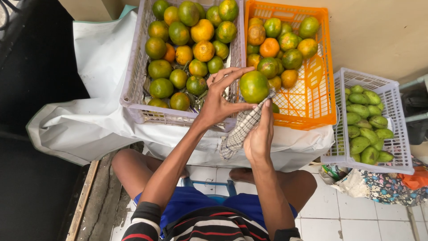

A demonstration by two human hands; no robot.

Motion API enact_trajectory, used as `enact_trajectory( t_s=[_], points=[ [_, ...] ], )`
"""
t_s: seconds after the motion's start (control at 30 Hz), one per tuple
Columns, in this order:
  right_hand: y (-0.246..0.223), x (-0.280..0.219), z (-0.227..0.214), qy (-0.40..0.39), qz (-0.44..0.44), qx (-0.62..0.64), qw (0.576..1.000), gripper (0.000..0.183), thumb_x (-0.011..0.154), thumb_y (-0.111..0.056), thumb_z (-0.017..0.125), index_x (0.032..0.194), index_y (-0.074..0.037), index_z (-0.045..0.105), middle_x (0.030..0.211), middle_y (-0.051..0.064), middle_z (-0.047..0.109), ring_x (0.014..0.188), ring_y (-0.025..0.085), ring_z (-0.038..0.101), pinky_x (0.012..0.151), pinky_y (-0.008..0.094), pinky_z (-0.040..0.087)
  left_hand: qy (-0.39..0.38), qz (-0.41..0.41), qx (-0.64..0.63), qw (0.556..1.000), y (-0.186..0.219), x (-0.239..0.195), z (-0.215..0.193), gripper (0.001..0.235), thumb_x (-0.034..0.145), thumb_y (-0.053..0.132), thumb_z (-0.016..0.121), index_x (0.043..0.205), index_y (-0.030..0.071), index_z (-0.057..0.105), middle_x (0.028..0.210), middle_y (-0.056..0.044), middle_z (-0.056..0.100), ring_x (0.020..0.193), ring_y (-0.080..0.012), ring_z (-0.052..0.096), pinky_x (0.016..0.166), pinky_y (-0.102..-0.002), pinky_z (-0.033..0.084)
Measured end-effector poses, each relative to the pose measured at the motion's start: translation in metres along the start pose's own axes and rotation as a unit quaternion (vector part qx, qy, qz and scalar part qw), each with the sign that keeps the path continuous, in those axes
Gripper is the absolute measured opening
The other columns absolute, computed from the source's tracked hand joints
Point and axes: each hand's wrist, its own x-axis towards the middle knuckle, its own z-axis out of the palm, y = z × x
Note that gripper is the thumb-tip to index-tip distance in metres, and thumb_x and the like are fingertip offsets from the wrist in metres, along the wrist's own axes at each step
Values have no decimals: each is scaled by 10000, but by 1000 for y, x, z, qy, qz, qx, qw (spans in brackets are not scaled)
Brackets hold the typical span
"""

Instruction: The person sits on a low stool and wipes several green and orange citrus fruits one by one using a checkered cloth. They pick each fruit from a purple or orange crate, rub it with the cloth, and place it back into the crate.

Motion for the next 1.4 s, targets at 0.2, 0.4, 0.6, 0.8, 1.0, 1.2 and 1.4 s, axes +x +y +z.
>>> enact_trajectory(
  t_s=[0.2,0.4,0.6,0.8,1.0,1.2,1.4],
  points=[
    [-24,29,27,52,-33,57,996,493,990,-399,642,1361,-77,601,1343,102,645,1252,174,612,1117,375,496,-67,6,-30,997,4,1,4,799,667,248,996,1374,206,626,1181,-105,732,1295,-324,523,1127,-684,139],
    [2,27,-7,36,-6,32,999,413,1061,-375,498,1242,-44,668,1109,81,730,932,101,686,763,316,638,-33,-1,-5,999,8,1,3,786,697,247,987,1387,214,614,1199,-113,716,1267,-333,524,1117,-700,151],
    [-18,-10,-27,-88,-41,-75,992,252,1018,-145,584,1210,-2,663,897,149,723,622,165,710,402,308,604,49,-27,-35,998,-16,4,1,837,720,314,1001,1441,260,581,1216,-77,711,1274,-290,558,1157,-632,239],
    [-57,65,-121,57,-202,-219,953,108,1049,-244,577,973,-167,580,811,60,668,615,94,665,437,216,538,7,-19,-58,998,-2,2,3,801,758,209,975,1445,184,565,1284,-148,685,1263,-370,615,1167,-646,317],
    [-91,128,-173,162,-434,-627,626,144,1076,-121,663,1147,0,700,990,162,782,829,280,732,635,412,553,0,-65,-2,998,-5,6,4,723,811,277,897,1430,168,539,1472,-89,585,1368,-192,536,1157,-341,442],
    [-45,173,-224,89,-314,-632,702,275,1116,-181,532,1179,41,682,977,321,690,908,561,620,767,624,481,-3,-59,-7,998,-2,5,4,793,780,195,949,1454,112,538,1269,-235,667,1175,-435,665,1117,-655,383],
    [-42,172,-226,101,-338,-648,675,237,1083,-138,527,1174,13,686,993,287,694,890,535,624,791,598,481,-61,-77,20,995,8,18,14,809,783,201,938,1458,65,513,1287,-274,651,1163,-468,664,1093,-677,388]
  ],
)
